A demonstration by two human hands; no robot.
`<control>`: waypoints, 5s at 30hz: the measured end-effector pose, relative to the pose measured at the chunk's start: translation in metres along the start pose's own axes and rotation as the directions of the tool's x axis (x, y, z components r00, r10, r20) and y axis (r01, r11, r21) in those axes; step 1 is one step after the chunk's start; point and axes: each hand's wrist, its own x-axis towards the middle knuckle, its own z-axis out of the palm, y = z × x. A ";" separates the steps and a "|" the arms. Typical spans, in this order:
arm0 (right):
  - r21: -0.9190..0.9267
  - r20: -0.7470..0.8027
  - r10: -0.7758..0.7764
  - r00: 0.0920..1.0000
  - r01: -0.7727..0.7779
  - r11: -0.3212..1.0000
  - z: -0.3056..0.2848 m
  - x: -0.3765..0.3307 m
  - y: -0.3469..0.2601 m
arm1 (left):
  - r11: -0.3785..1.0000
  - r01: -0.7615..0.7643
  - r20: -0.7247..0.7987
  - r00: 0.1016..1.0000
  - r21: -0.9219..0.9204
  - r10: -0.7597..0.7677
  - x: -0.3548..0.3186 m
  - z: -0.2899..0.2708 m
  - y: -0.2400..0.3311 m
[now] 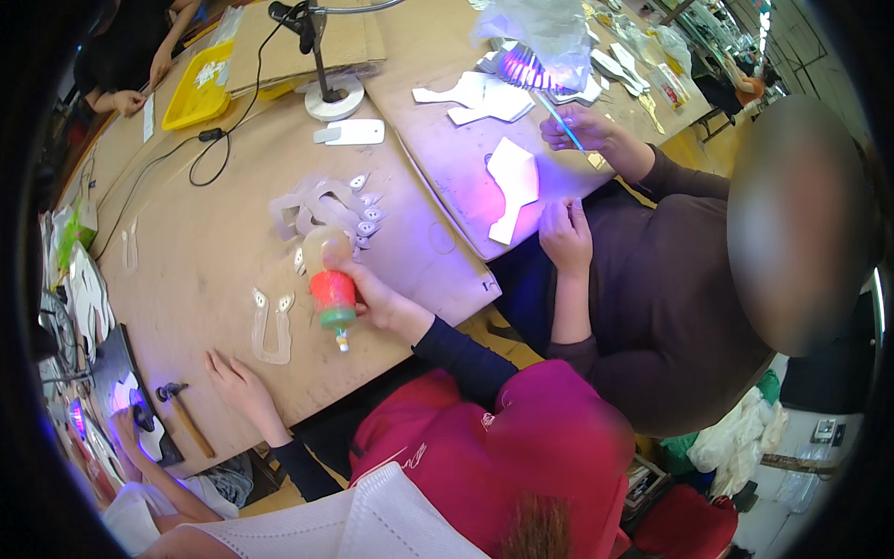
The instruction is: The person applies glue from a squeeze bottle onto small white plastic parts on a workbench. They handle each part individually, apply glue along edges, and place the parts back on the table. Other workers are visible nearby performing similar tasks.
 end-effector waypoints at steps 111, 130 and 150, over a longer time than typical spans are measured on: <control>-0.589 0.121 -0.491 0.862 0.461 0.664 -0.018 -0.058 -0.024 | 0.837 0.179 0.059 0.983 -0.518 -0.174 0.000 -0.018 0.010; -0.636 0.094 -0.424 0.901 0.382 0.670 -0.030 -0.073 -0.044 | 0.827 0.161 0.004 0.982 -0.539 -0.188 0.004 -0.030 0.021; -0.296 0.025 -0.506 0.862 0.489 0.820 -0.043 -0.059 -0.030 | 0.753 0.036 0.003 0.999 -0.657 -0.044 0.026 -0.048 0.079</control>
